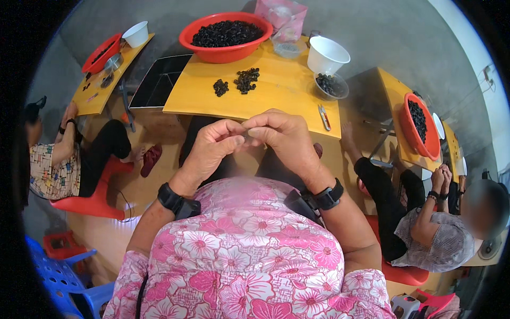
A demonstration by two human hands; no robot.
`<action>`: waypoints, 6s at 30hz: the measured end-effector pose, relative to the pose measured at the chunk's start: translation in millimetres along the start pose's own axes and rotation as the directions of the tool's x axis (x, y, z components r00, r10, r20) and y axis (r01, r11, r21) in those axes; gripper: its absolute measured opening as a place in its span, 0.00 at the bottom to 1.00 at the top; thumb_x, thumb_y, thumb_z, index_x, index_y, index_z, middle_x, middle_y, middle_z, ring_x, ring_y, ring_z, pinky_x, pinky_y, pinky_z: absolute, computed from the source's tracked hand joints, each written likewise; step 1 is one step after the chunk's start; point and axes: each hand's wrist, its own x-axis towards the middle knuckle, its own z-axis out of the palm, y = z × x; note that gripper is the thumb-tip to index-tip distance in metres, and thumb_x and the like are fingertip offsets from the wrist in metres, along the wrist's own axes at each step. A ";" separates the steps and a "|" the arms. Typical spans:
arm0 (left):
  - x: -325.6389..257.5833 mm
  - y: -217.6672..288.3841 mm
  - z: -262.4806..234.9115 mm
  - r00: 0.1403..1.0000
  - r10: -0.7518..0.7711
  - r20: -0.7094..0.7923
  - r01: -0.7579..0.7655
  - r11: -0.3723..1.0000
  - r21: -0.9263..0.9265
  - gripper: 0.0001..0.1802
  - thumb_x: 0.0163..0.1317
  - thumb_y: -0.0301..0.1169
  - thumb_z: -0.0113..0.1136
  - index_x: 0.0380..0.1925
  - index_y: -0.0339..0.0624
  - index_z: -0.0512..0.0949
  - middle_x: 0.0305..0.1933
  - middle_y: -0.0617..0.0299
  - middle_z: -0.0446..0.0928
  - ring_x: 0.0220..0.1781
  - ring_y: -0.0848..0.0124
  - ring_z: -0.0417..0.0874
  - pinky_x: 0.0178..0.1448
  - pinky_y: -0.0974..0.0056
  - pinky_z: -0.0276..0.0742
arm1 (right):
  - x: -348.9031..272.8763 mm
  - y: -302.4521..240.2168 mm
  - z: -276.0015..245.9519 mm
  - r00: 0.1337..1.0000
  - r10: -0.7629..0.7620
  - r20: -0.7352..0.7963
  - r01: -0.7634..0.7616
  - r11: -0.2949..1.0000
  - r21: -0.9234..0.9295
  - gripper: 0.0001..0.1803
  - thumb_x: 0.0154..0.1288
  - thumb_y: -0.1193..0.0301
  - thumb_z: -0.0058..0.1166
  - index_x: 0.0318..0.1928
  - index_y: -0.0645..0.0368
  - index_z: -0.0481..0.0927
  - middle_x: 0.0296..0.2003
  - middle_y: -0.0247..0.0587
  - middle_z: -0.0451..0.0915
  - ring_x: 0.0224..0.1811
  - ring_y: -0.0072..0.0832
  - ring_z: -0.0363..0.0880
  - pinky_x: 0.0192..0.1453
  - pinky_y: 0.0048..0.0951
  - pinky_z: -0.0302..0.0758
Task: Assembling small black plastic components by hand at a workbench.
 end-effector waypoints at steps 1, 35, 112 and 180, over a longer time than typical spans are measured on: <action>-0.1 0.3 -0.2 1.000 0.000 -0.002 0.000 1.000 -0.002 0.10 0.63 0.23 0.60 0.44 0.32 0.79 0.39 0.62 0.81 0.39 0.78 0.80 0.47 0.72 0.78 | 0.5 0.8 -0.3 1.000 -0.016 -0.007 0.015 1.000 -0.011 0.08 0.63 0.81 0.55 0.42 0.68 0.83 0.33 0.36 0.80 0.32 0.20 0.80 0.37 0.19 0.76; -0.1 -16.3 8.3 0.979 -0.130 -0.155 0.108 0.984 -0.144 0.07 0.66 0.24 0.57 0.42 0.36 0.78 0.39 0.62 0.80 0.38 0.77 0.80 0.46 0.72 0.77 | 2.7 20.8 -3.0 0.976 -0.218 0.014 0.210 0.917 -0.339 0.12 0.59 0.82 0.58 0.44 0.65 0.83 0.35 0.39 0.79 0.36 0.22 0.79 0.40 0.20 0.76; -0.4 -14.8 6.7 0.957 -0.236 -0.171 0.194 0.954 -0.230 0.11 0.67 0.29 0.57 0.46 0.35 0.77 0.44 0.61 0.78 0.46 0.72 0.81 0.53 0.62 0.81 | 1.8 24.5 -0.1 0.922 -0.326 0.210 0.387 0.731 -0.562 0.24 0.51 0.80 0.61 0.52 0.55 0.79 0.38 0.41 0.74 0.43 0.36 0.76 0.47 0.30 0.74; 11.7 -13.5 15.1 0.965 0.253 -0.073 -0.208 0.900 0.383 0.24 0.55 0.23 0.68 0.53 0.33 0.76 0.35 0.69 0.74 0.34 0.83 0.72 0.39 0.78 0.71 | 3.8 28.0 -10.6 0.906 -0.384 0.180 0.416 0.724 -0.551 0.19 0.57 0.74 0.57 0.51 0.57 0.75 0.34 0.44 0.74 0.38 0.41 0.75 0.42 0.35 0.72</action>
